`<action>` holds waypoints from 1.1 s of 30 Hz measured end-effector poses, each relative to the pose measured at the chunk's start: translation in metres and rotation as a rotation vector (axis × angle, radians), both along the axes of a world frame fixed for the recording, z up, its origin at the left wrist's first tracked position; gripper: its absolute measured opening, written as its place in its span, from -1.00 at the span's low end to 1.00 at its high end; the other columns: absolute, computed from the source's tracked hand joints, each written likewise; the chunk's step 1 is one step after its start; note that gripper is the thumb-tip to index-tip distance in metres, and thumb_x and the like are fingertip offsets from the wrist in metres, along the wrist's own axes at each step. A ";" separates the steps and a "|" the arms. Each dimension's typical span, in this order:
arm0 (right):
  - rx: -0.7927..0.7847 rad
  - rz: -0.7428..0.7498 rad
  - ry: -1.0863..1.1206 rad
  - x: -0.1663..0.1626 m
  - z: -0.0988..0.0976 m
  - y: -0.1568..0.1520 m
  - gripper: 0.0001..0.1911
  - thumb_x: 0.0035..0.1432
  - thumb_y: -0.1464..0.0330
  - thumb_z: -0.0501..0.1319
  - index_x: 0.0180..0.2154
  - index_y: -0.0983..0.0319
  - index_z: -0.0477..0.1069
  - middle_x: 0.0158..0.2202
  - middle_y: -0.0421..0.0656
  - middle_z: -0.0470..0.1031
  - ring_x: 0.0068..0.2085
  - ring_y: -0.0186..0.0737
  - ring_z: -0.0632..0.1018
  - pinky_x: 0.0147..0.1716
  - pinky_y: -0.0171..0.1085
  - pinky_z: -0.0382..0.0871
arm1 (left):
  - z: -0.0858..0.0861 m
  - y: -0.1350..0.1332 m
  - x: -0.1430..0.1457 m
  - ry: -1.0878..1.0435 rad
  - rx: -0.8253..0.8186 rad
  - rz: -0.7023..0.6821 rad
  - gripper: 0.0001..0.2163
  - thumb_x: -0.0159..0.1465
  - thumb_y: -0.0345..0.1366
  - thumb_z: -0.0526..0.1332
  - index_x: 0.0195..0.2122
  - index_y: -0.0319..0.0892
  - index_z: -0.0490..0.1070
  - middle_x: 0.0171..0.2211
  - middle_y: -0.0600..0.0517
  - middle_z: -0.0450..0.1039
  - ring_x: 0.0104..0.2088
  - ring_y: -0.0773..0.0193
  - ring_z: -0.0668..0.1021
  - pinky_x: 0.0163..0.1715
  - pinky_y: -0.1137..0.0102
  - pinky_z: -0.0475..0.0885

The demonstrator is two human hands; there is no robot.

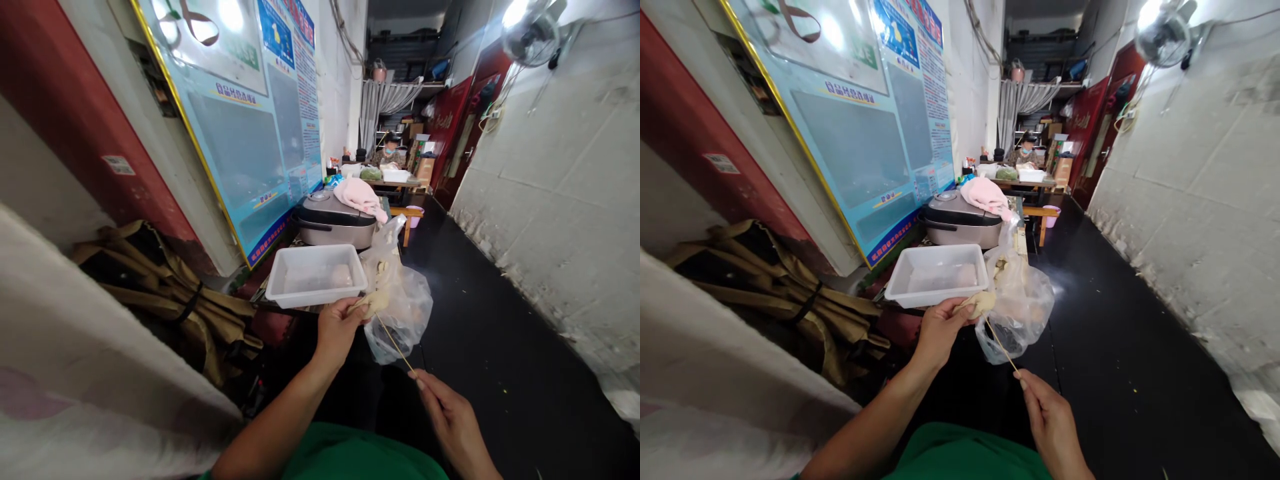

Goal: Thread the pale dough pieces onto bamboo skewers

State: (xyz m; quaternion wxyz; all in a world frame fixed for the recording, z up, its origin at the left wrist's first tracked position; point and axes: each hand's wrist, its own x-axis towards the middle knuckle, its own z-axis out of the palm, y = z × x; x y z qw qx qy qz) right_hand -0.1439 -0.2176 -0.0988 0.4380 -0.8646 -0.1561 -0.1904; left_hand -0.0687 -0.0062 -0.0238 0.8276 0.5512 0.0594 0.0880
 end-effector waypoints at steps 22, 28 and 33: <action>0.168 -0.019 0.235 -0.001 0.006 0.014 -0.55 0.21 0.06 0.12 -0.22 0.27 0.59 -0.43 -0.05 0.56 -0.41 -0.17 0.58 -0.46 -0.35 0.50 | -0.011 -0.006 -0.003 -0.055 0.019 -0.051 -0.74 0.03 -0.24 0.40 -0.29 -0.24 0.48 -0.32 0.01 0.55 -0.36 0.30 0.56 -0.31 0.39 0.53; 0.363 0.023 0.421 -0.001 -0.002 0.028 -0.50 0.20 -0.01 0.10 -0.18 0.30 0.47 -0.61 -0.25 0.18 -0.57 -0.36 0.23 -0.61 -0.39 0.09 | -0.003 -0.008 -0.006 -0.032 -0.174 -0.120 -0.56 0.02 -0.10 0.42 -0.16 -0.23 0.41 -0.23 -0.05 0.54 -0.23 0.26 0.56 -0.22 0.36 0.52; 0.418 0.080 0.476 -0.006 -0.006 0.041 -0.47 0.20 -0.05 0.08 -0.24 0.31 0.41 -0.59 -0.28 0.10 -0.56 -0.39 0.17 -0.60 -0.39 0.02 | -0.004 -0.005 0.000 0.082 -0.314 -0.170 -0.51 -0.03 -0.11 0.47 -0.13 -0.28 0.49 -0.20 -0.10 0.53 -0.21 0.22 0.57 -0.19 0.31 0.53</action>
